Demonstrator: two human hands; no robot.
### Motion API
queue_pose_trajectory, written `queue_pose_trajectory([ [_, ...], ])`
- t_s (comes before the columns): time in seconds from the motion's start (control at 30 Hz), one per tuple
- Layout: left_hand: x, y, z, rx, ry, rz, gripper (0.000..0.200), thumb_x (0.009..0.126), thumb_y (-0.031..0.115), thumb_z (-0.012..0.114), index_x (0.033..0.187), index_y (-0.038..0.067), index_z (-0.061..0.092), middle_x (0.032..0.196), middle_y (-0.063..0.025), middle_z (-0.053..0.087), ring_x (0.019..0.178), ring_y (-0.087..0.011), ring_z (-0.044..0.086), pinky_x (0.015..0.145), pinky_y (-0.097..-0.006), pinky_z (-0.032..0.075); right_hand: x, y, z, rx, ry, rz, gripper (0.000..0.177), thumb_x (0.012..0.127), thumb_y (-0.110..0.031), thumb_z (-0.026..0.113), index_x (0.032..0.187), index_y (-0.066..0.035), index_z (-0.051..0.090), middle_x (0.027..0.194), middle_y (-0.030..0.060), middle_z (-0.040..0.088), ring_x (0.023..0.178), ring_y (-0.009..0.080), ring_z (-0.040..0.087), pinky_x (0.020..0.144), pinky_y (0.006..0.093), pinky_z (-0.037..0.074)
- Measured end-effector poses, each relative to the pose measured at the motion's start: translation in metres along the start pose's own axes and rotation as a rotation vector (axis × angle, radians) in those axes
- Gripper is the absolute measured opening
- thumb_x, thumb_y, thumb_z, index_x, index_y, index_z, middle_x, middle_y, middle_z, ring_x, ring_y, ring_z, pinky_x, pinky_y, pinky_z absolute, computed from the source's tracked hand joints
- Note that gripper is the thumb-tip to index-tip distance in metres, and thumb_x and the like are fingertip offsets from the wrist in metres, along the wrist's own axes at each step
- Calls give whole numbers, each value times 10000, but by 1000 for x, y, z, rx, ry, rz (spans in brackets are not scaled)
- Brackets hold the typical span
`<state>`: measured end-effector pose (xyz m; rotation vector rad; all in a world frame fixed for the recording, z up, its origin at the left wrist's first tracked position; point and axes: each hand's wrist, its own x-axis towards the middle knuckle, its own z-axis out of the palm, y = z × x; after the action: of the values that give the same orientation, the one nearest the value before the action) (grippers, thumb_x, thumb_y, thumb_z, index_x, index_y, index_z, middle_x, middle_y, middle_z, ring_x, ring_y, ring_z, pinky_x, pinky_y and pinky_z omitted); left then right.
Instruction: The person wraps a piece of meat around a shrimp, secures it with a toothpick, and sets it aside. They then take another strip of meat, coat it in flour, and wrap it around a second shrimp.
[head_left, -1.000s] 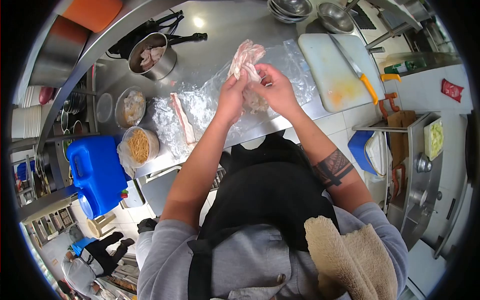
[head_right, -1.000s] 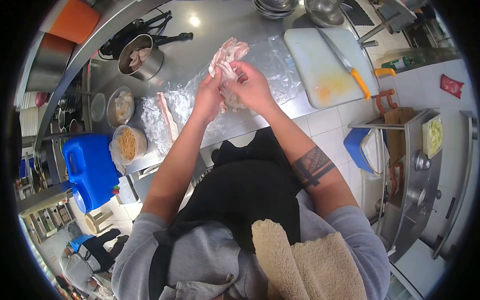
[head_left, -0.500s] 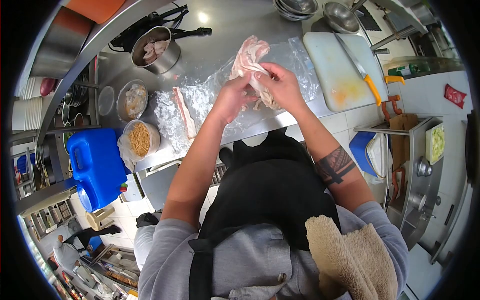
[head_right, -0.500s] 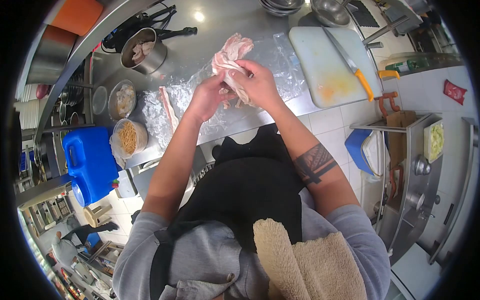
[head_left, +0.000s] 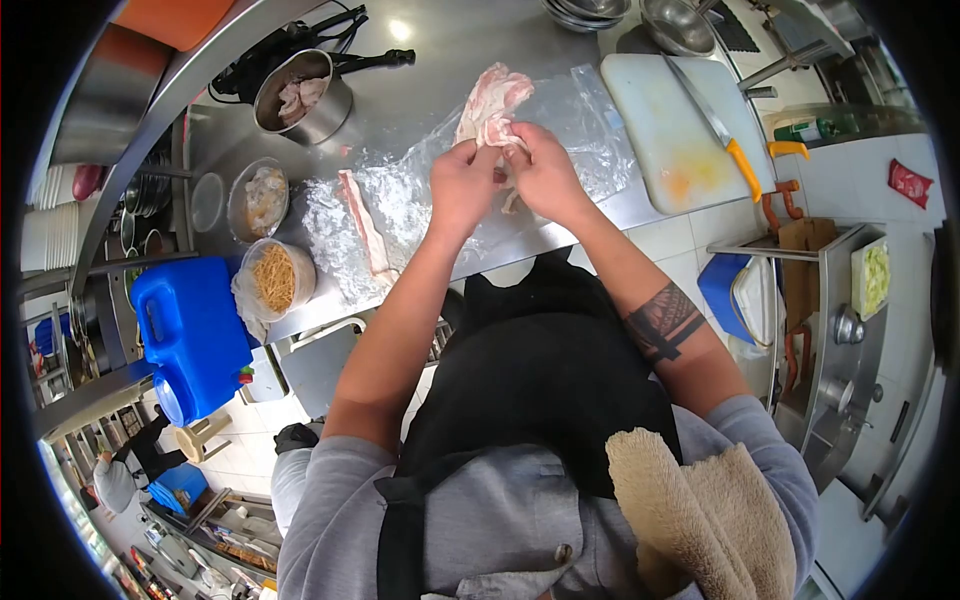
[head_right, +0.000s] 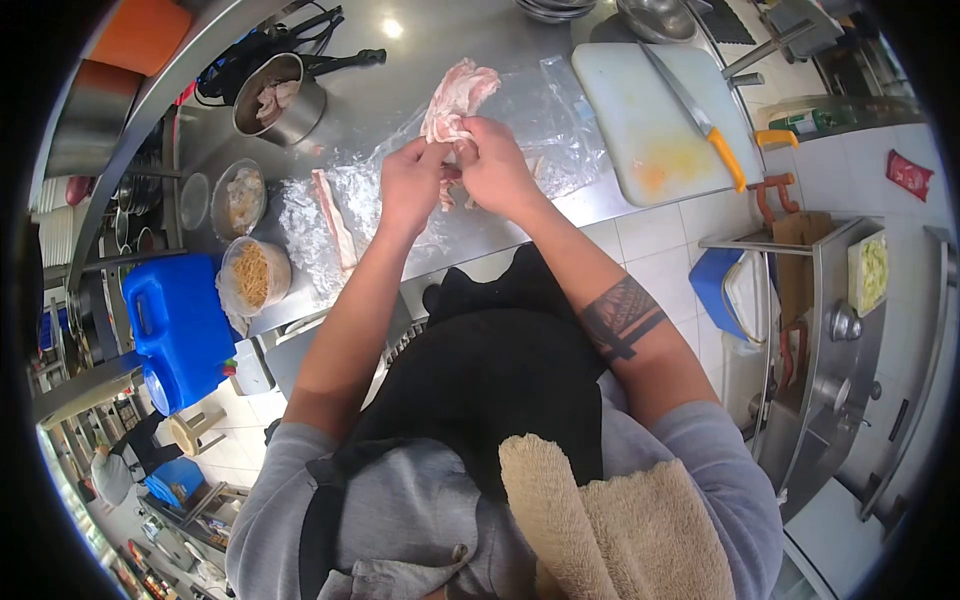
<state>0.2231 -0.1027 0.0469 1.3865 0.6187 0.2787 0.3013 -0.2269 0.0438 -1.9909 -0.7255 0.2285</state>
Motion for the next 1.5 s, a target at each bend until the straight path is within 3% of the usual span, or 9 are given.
queue_pose_trajectory([
  [0.17,-1,9,-5,-10,14,-86,224,955,146,631,894,-43,733,796,-134,728,666,-182,726,493,-337,513,-2,-3,2,25,-17,53,295,1059,-118,566,1324,5,604,1238,253,668,1124,424,659,977,471,528],
  [0.23,-1,11,-8,-136,-28,-170,209,926,33,639,1043,-119,723,948,-165,741,782,-240,746,709,-330,609,-2,-4,0,89,-38,85,289,1061,-115,564,1324,-3,606,1213,248,684,1113,419,668,969,468,531],
  [0.3,-2,7,-10,-197,-39,-177,214,925,6,625,1062,-134,710,981,-176,741,812,-249,746,729,-338,617,-2,-2,-2,96,-65,128,258,1076,-94,561,1312,-5,614,1178,204,721,1079,316,699,956,390,537],
  [0.5,1,1,-13,-354,-83,-194,221,935,-54,590,1111,-148,684,1046,-185,736,900,-243,740,797,-344,631,5,23,-1,338,-143,236,285,1078,-105,573,1343,-4,606,1165,112,711,1061,178,659,960,339,527],
  [0.63,4,1,-12,-435,-49,-186,175,952,-18,623,1083,-112,692,1016,-142,731,883,-206,725,800,-327,626,3,19,11,601,-70,241,299,1074,-165,582,1309,17,614,1139,185,720,1049,231,694,940,387,536],
  [0.73,3,11,-9,-334,-31,-188,157,956,17,656,1061,-93,696,997,-117,726,861,-191,716,788,-314,624,-3,-5,4,321,-39,136,321,1070,-191,595,1298,33,612,1107,192,729,1012,217,694,924,367,535],
  [1.07,4,-7,-7,-363,29,-155,185,996,29,655,1125,-100,685,1044,-163,729,875,-213,738,775,-324,640,6,22,11,527,70,324,256,1090,-170,549,1207,20,675,996,90,724,864,142,653,782,313,533],
  [1.13,0,-8,-11,-400,36,-268,204,1026,28,631,1175,-108,662,1069,-168,725,902,-236,742,817,-344,650,7,20,11,603,80,376,238,1102,-148,541,1216,16,669,1014,56,714,865,108,632,777,284,530],
  [1.5,10,-28,-31,-650,73,-348,253,1071,-2,508,1315,-69,495,1263,-201,615,1135,-346,685,996,-468,631,20,33,-16,854,277,468,279,1111,-183,575,1259,46,633,1064,144,716,926,234,740,797,365,620],
])
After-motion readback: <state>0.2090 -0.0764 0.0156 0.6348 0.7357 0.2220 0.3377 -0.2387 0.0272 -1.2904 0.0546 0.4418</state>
